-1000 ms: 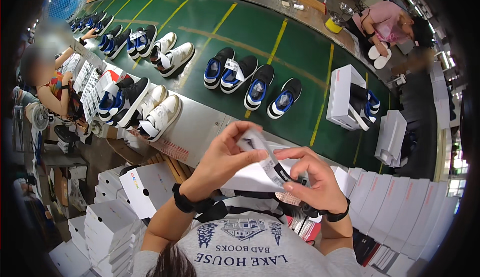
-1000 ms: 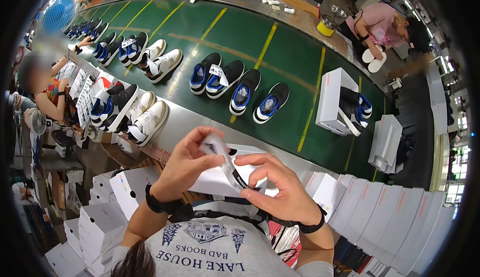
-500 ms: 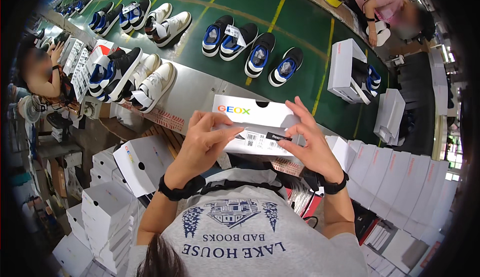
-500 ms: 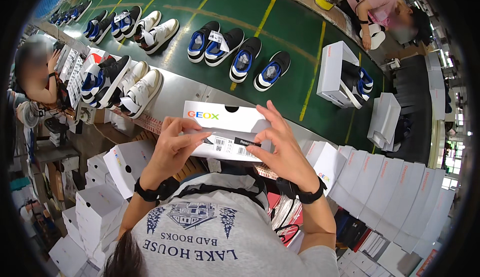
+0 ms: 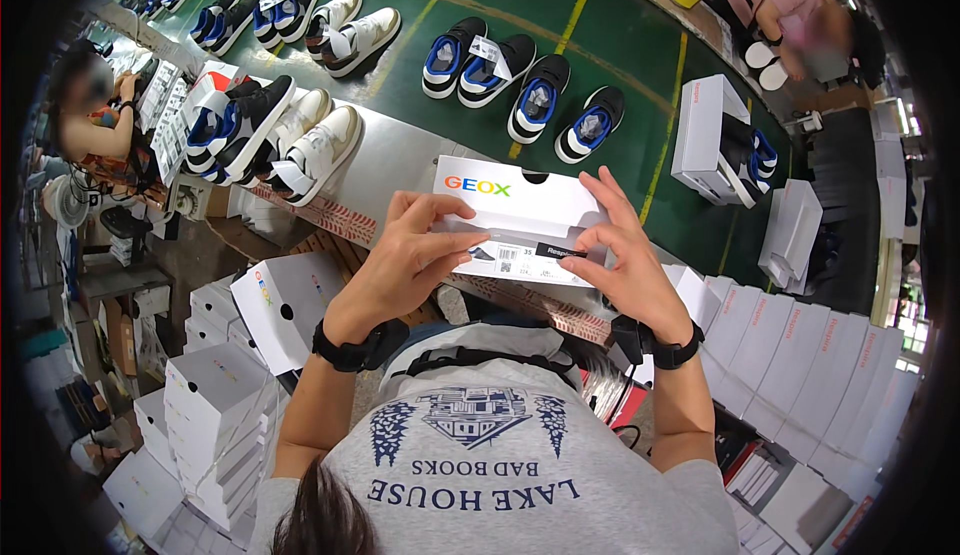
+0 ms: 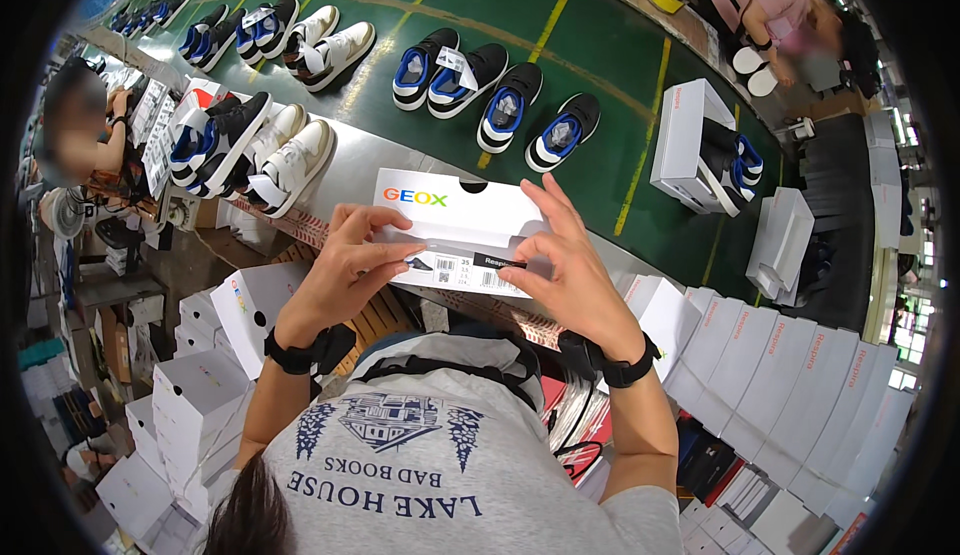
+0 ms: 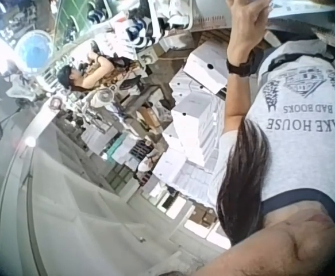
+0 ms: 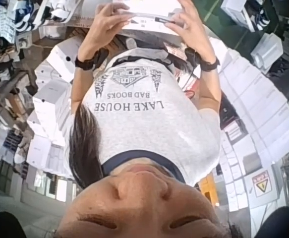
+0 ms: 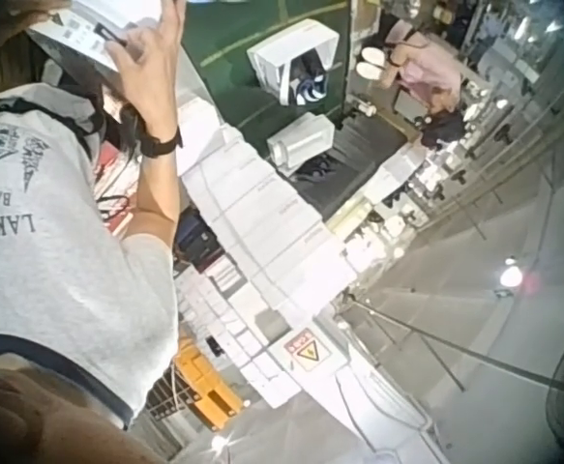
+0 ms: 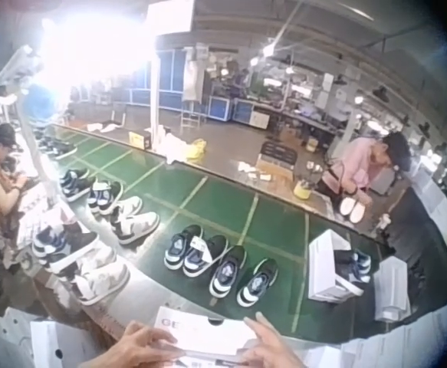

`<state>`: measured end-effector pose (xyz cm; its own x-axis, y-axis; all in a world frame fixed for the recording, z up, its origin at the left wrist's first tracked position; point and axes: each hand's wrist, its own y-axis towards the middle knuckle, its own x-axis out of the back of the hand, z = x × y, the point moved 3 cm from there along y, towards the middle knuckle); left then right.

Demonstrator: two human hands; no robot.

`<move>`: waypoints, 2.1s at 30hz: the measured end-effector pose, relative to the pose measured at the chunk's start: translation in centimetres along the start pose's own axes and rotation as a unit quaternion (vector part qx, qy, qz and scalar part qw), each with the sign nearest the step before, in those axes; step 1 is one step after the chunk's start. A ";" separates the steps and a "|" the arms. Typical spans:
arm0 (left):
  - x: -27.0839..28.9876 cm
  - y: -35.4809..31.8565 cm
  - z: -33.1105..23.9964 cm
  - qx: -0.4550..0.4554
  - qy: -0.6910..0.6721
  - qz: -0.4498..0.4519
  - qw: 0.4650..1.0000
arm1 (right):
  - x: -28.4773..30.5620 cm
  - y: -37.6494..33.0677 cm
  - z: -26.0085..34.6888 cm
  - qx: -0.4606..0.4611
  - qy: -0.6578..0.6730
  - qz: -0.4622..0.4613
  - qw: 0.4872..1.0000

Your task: The person packs shoes by hand, stamping the inside of a box, placing a pair of shoes inside, and applying a label to the lid before stacking the completed boxes.

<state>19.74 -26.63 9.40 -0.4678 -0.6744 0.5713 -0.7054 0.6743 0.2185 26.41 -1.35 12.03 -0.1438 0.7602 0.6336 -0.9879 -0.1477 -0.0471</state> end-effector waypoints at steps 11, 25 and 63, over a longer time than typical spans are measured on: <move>0.6 0.6 0.0 0.016 0.007 0.004 1.000 | -0.3 0.7 -0.3 0.015 0.005 -0.003 1.000; -0.1 1.0 -1.2 0.015 0.068 -0.053 0.996 | -1.2 1.4 -2.5 0.072 -0.028 -0.061 0.995; -2.6 0.9 5.8 0.097 -0.223 -0.090 0.966 | -3.1 5.4 1.5 0.034 -0.362 -0.023 0.931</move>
<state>17.27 -26.00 3.49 -0.4814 -0.8666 0.1315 -0.8623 0.4952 0.1058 21.61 -5.48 10.93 -0.0002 0.1447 0.9895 -0.9826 -0.1836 0.0266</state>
